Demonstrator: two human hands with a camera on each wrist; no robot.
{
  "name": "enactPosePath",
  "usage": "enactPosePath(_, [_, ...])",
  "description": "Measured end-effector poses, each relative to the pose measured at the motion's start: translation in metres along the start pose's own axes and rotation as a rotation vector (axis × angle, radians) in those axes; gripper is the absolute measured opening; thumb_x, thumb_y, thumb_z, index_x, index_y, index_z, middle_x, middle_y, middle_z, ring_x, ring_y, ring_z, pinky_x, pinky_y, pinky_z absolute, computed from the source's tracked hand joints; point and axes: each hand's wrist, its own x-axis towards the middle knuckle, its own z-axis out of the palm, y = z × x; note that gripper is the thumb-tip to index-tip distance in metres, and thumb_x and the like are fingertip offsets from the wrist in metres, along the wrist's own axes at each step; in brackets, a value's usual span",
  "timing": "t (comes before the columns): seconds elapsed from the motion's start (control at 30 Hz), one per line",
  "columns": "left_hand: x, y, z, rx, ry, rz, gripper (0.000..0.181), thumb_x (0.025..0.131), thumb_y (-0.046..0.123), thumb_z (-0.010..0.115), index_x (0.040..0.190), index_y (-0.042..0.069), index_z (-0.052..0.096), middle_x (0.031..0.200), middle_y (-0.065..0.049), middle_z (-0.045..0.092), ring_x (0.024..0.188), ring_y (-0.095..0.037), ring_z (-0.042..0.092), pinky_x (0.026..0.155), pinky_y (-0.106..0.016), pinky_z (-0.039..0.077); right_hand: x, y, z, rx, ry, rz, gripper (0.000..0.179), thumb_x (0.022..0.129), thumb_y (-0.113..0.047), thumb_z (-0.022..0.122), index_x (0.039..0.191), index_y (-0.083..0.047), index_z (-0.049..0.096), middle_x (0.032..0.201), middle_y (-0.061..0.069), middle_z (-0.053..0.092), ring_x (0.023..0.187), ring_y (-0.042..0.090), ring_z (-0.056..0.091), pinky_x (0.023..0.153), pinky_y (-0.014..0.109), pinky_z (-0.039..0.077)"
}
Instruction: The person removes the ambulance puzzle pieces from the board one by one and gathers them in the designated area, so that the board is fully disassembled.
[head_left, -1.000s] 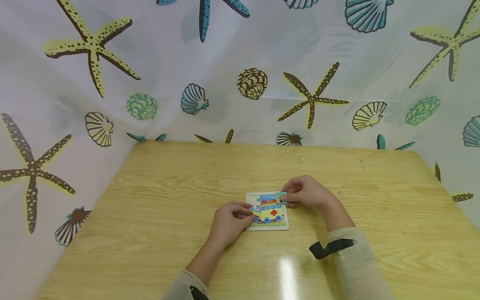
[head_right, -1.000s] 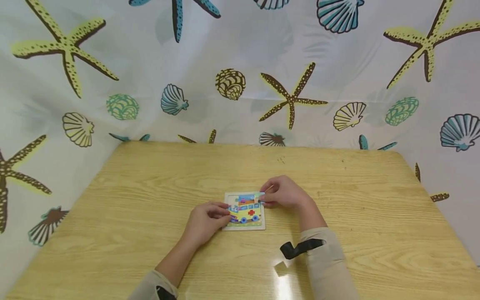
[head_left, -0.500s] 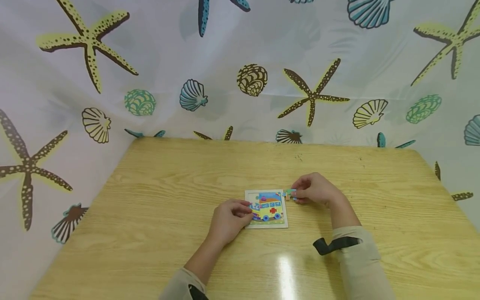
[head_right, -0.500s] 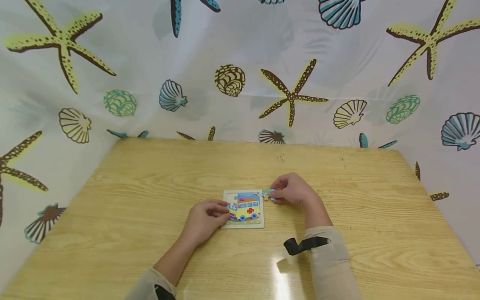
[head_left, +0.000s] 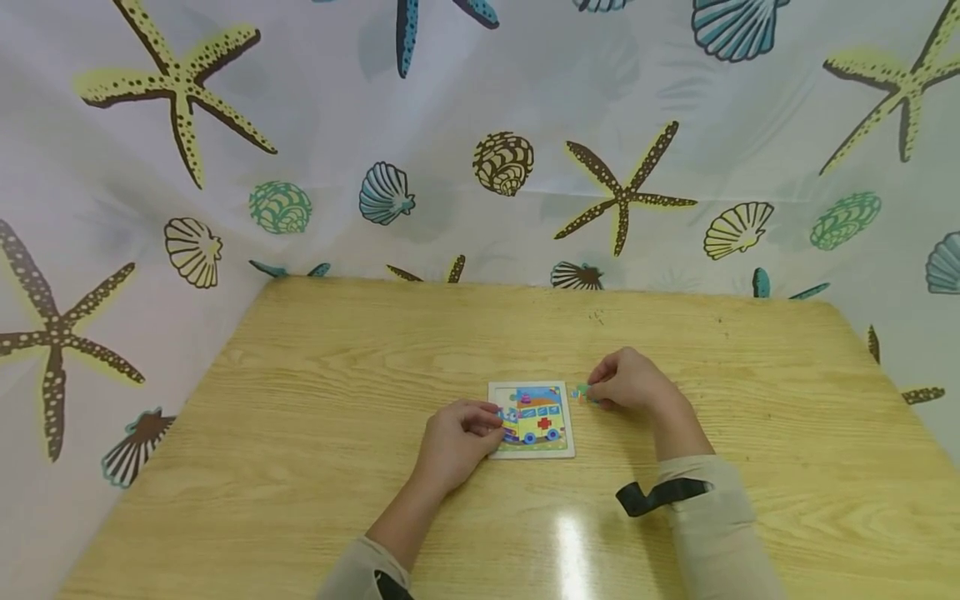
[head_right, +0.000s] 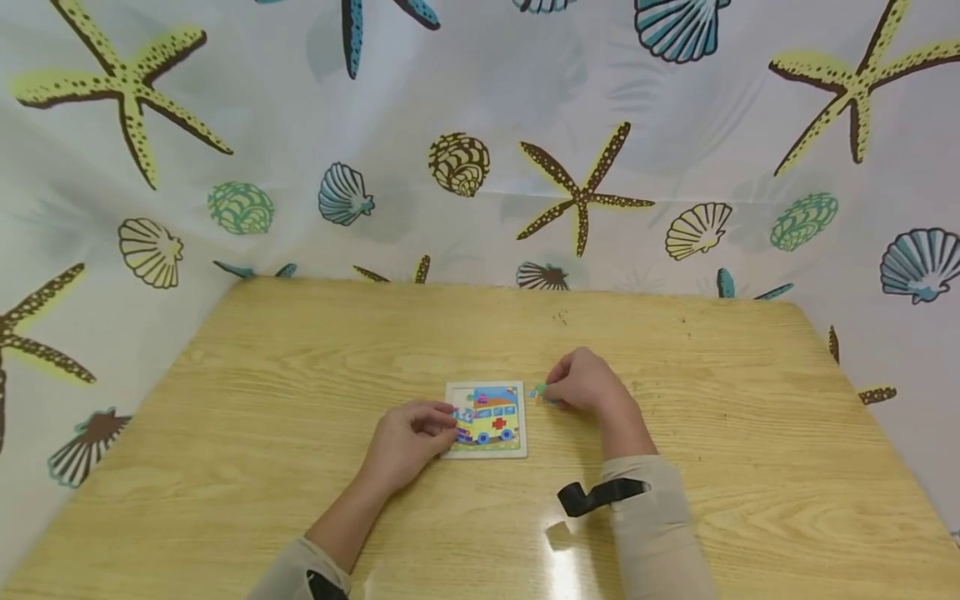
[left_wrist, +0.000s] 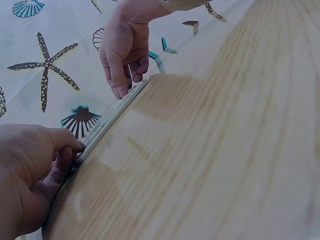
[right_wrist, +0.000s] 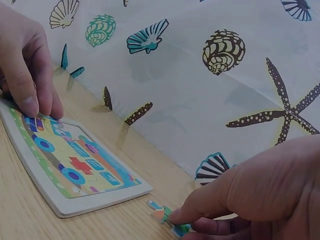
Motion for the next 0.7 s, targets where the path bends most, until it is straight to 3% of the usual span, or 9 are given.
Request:
enactPosePath(0.17, [-0.001, -0.001, 0.000, 0.000, -0.001, -0.011, 0.004, 0.084, 0.011, 0.079, 0.085, 0.008, 0.077, 0.113, -0.005, 0.070, 0.082, -0.011, 0.063, 0.068, -0.018, 0.052, 0.001, 0.000, 0.002, -0.001, -0.010, -0.009, 0.016, 0.091, -0.010, 0.070, 0.101, 0.002, 0.068, 0.086, 0.008, 0.066, 0.068, 0.015, 0.062, 0.064, 0.026, 0.052])
enactPosePath(0.47, [-0.002, -0.001, 0.000, 0.001, -0.014, -0.013, 0.006, 0.086, 0.012, 0.078, 0.086, 0.006, 0.078, 0.114, -0.004, 0.067, 0.082, -0.011, 0.060, 0.068, -0.018, 0.051, -0.001, -0.004, 0.004, 0.099, 0.005, -0.139, 0.026, 0.097, -0.023, 0.065, 0.113, -0.002, 0.066, 0.091, 0.012, 0.061, 0.070, 0.020, 0.058, 0.066, 0.030, 0.051])
enactPosePath(0.7, [-0.001, 0.000, 0.000, -0.006, -0.012, -0.003, 0.005, 0.085, 0.012, 0.078, 0.085, 0.006, 0.077, 0.114, -0.004, 0.067, 0.082, -0.012, 0.061, 0.067, -0.019, 0.052, 0.001, -0.009, 0.011, 0.129, -0.017, -0.152, 0.024, 0.097, -0.020, 0.066, 0.113, -0.002, 0.069, 0.093, 0.012, 0.061, 0.073, 0.019, 0.062, 0.067, 0.027, 0.055])
